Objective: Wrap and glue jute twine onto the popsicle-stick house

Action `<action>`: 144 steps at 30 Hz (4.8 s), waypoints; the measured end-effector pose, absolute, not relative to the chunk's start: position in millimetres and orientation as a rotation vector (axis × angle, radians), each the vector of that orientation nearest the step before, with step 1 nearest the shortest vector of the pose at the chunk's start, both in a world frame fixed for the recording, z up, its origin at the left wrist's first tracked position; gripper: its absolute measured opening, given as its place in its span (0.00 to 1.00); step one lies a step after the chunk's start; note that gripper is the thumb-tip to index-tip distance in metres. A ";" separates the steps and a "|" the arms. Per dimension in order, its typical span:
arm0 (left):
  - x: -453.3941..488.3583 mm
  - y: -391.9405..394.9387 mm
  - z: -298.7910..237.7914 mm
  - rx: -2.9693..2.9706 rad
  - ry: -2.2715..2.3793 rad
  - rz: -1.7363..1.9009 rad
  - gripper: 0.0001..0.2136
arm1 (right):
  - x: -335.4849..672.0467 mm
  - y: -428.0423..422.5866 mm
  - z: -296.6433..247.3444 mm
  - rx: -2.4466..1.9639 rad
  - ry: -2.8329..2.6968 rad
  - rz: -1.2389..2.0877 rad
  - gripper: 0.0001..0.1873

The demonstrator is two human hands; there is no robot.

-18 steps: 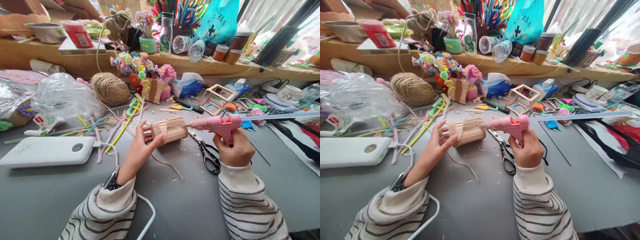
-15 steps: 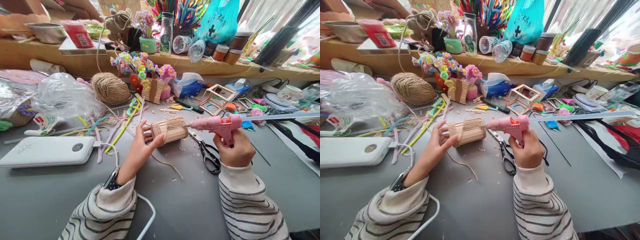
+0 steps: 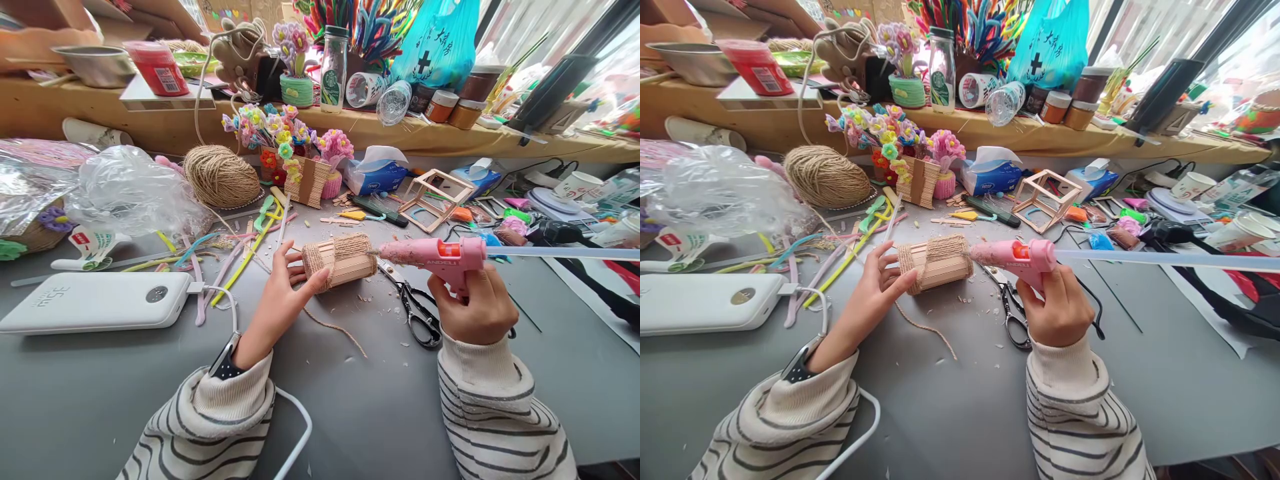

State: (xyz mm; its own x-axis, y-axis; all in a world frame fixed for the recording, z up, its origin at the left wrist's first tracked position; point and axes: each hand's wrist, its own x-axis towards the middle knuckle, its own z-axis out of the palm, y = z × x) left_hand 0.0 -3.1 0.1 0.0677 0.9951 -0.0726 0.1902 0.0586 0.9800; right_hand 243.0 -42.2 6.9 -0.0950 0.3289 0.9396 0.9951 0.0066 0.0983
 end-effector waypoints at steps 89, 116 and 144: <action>1.4 -4.6 4.4 1.337 1.333 0.996 0.38 | 241.9 -48.0 8.4 -1.411 -1.489 -1.062 0.13; 1.1 -4.9 4.8 1.266 1.332 1.057 0.39 | 237.8 -42.3 12.0 -1.656 -1.326 -0.722 0.19; 1.5 -6.0 9.7 1.196 1.350 1.120 0.39 | 235.5 -37.3 10.0 -1.627 -1.431 -0.787 0.18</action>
State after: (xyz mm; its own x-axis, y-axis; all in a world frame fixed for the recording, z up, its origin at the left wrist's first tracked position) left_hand 1.5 -6.0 9.7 -0.0407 0.9952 -0.0885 0.0971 0.0921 0.9910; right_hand 235.5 -37.3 10.0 0.1618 0.4789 0.8628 0.9851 -0.0267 -0.1699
